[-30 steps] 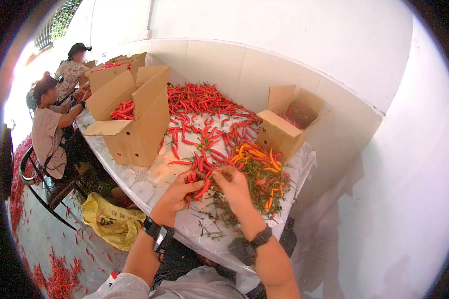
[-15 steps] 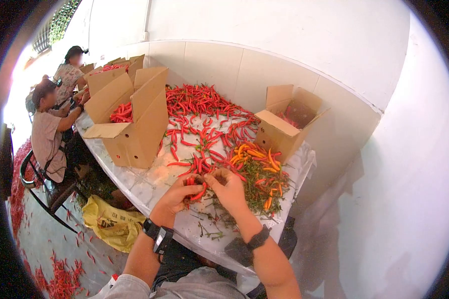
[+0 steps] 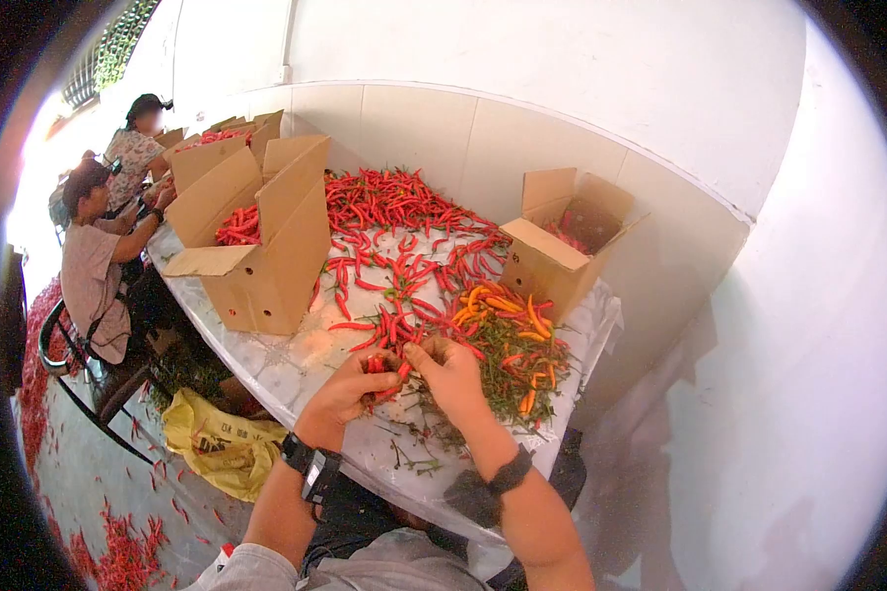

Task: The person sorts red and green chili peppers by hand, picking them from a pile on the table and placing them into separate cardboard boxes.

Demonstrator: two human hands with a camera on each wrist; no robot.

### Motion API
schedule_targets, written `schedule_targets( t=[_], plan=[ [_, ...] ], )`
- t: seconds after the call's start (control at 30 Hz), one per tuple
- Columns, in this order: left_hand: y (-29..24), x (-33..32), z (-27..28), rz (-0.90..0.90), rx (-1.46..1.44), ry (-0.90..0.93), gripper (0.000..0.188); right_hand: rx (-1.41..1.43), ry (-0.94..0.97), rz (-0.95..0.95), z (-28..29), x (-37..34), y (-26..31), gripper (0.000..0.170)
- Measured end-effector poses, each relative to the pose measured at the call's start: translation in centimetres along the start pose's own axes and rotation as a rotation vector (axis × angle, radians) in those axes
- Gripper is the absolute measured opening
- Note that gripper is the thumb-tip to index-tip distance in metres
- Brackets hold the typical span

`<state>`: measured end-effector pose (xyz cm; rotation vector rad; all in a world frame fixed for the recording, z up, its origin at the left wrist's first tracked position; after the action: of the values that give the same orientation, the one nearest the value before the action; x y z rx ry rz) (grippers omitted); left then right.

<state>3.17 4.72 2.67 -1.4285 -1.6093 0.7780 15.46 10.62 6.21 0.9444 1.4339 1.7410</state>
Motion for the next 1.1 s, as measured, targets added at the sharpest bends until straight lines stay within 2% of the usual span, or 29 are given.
schedule_targets(
  t=[0.13,0.23,0.33,0.43,0.53,0.67,0.77,0.87,0.97,1.1],
  plan=[
    [0.3,-0.1,0.1,-0.009,0.017,0.055,0.027,0.431,0.159,-0.182,-1.2,-0.2,-1.1,0.018],
    [0.1,-0.1,0.1,0.005,0.004,0.121,0.025,0.650,0.196,-0.336,-1.5,-1.0,-0.5,0.017],
    [-0.3,-0.1,0.6,-0.034,-0.175,-0.009,0.019,0.694,0.076,-0.297,-0.1,-0.3,-0.9,0.016],
    [-0.7,0.3,1.4,-0.059,-0.441,-0.127,0.017,-0.117,-0.203,-0.011,2.7,0.9,-1.1,0.015],
    [-1.4,0.2,1.3,-0.086,-0.565,-0.138,0.015,-0.666,-0.358,0.264,2.8,0.0,0.8,0.025],
    [-0.3,0.8,3.1,-0.074,-0.642,-0.170,0.017,-0.821,-0.212,0.492,-0.1,-0.9,1.4,0.031],
    [0.1,1.0,3.8,-0.085,-0.549,-0.193,0.017,-0.914,-0.045,0.533,-2.0,-0.8,0.3,0.032],
    [0.0,0.9,3.6,-0.089,-0.477,-0.276,0.015,-0.991,0.049,0.438,-2.2,-0.4,-1.3,0.027],
    [-0.1,0.9,3.6,-0.097,-0.474,-0.296,0.015,-1.087,0.010,0.368,-1.8,-0.4,-0.9,0.022],
    [0.2,1.1,3.9,-0.088,-0.469,-0.273,0.015,-0.930,-0.059,0.441,-1.3,-0.8,0.6,0.013]
  ],
)
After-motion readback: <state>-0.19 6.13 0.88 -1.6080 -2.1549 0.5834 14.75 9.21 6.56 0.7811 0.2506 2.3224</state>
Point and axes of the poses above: each hand's wrist, its own x-axis towards the middle knuckle, its own z-axis out of the back of the hand, y = z × x, the point moved 6 cm from there along x, towards the middle knuckle, and after that the axes turned 6 degrees about -z, right-handed, at the moved point
